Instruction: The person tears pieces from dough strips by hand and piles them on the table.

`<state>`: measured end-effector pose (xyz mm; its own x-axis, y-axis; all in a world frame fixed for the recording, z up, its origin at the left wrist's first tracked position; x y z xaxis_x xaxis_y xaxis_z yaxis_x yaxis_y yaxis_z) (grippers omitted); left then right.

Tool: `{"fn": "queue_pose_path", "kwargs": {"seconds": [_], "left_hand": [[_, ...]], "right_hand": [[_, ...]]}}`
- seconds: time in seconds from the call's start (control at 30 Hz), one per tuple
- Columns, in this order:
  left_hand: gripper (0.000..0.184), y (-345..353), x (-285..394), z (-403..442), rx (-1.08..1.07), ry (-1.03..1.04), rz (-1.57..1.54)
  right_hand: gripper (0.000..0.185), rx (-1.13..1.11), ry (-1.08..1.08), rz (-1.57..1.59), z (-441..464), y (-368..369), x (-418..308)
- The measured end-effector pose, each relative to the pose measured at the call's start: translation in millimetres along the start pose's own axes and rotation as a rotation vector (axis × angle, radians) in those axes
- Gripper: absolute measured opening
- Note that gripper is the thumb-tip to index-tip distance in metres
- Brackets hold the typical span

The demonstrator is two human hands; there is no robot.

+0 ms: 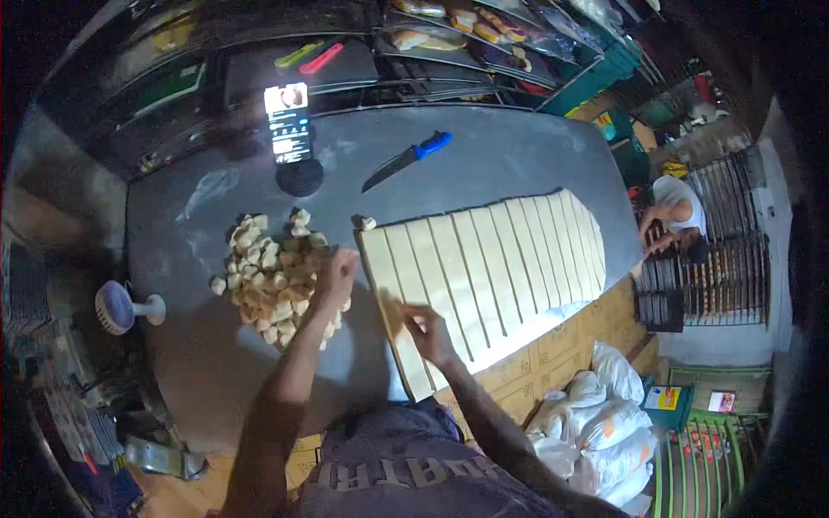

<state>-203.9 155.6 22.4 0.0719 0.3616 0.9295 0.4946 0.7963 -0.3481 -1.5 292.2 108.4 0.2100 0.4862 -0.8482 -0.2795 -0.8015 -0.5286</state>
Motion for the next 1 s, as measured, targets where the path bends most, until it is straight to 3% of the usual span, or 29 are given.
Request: {"fn": "queue_pose_path", "kwargs": {"seconds": [0.07, 0.13, 0.17, 0.27, 0.3, 0.43, 0.5, 0.53, 0.6, 0.63, 0.67, 0.7, 0.77, 0.8, 0.87, 0.93, 1.0], "left_hand": [[0.025, 20, 16, 45, 0.027, 0.086, 0.113], [0.041, 36, 41, 71, -0.031, -0.032, 0.847], [0.041, 39, 52, 78, -0.009, -0.032, 0.849], [0.054, 42, 51, 80, -0.229, -0.448, 0.428], [0.054, 39, 50, 79, -0.208, -0.452, 0.437], [0.049, 52, 35, 62, -0.011, -0.271, 0.527], [0.044, 48, 42, 40, 0.021, -0.195, 0.578], [0.042, 48, 47, 28, 0.037, -0.159, 0.609], [0.046, 31, 104, -37, -0.206, -0.292, 0.413], [0.046, 28, 114, -71, -0.316, -0.264, 0.292], [0.046, 21, 154, -107, -0.423, -0.231, 0.167], [0.034, 8, 196, -153, -0.511, -0.275, 0.021], [0.032, -26, 169, -238, -0.252, -0.004, -0.316], [0.041, -41, 140, -265, -0.503, -0.841, -0.381], [0.046, -73, 180, -347, 0.065, -0.23, -0.311], [0.039, -88, 162, -382, 0.134, -0.046, -0.546], [0.045, -94, 139, -403, 0.273, -0.073, -0.684]], "right_hand": [[0.025, 0.037, 0.195, 0.019, -60, -11, 30], [0.021, 0.007, 0.291, 0.03, -105, -25, 29], [0.019, -0.023, 0.319, 0.04, -118, -32, 22], [0.021, 0.01, 0.261, 0.209, -139, -41, 30], [0.021, 0.0, 0.245, 0.222, -136, -40, 36], [0.026, -0.022, 0.182, 0.35, -110, -51, 61], [0.03, -0.225, 0.116, 0.087, -85, -51, 80], [0.03, -0.241, 0.092, 0.098, -73, -54, 85], [0.037, -0.239, -0.213, 0.06, -51, -58, 76], [0.037, -0.255, -0.232, 0.079, -41, -55, 66], [0.042, -0.182, -0.377, -0.292, -33, -53, 47], [0.046, -0.092, -0.512, -0.668, -31, -52, 32], [0.047, -0.246, -0.615, -0.646, -46, -44, 37], [0.048, -0.386, -0.707, -0.633, -56, -35, 40], [0.049, -0.517, -0.824, -0.616, -62, -11, 50], [0.042, -1.184, -0.567, -0.272, -80, 25, 70], [0.038, -1.204, -0.547, -0.141, -78, 10, 61]]}}
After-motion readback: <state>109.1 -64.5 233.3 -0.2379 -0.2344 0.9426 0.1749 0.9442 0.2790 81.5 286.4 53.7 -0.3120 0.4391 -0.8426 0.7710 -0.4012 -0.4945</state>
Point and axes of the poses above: each hand's wrist, its own z-axis towards the middle knuckle, its own y-axis out of the palm, x = y × z, the point moved 4 cm from there along z, towards the middle knuckle, and after that the axes turned 4 degrees about -y, right-handed, at the moved point
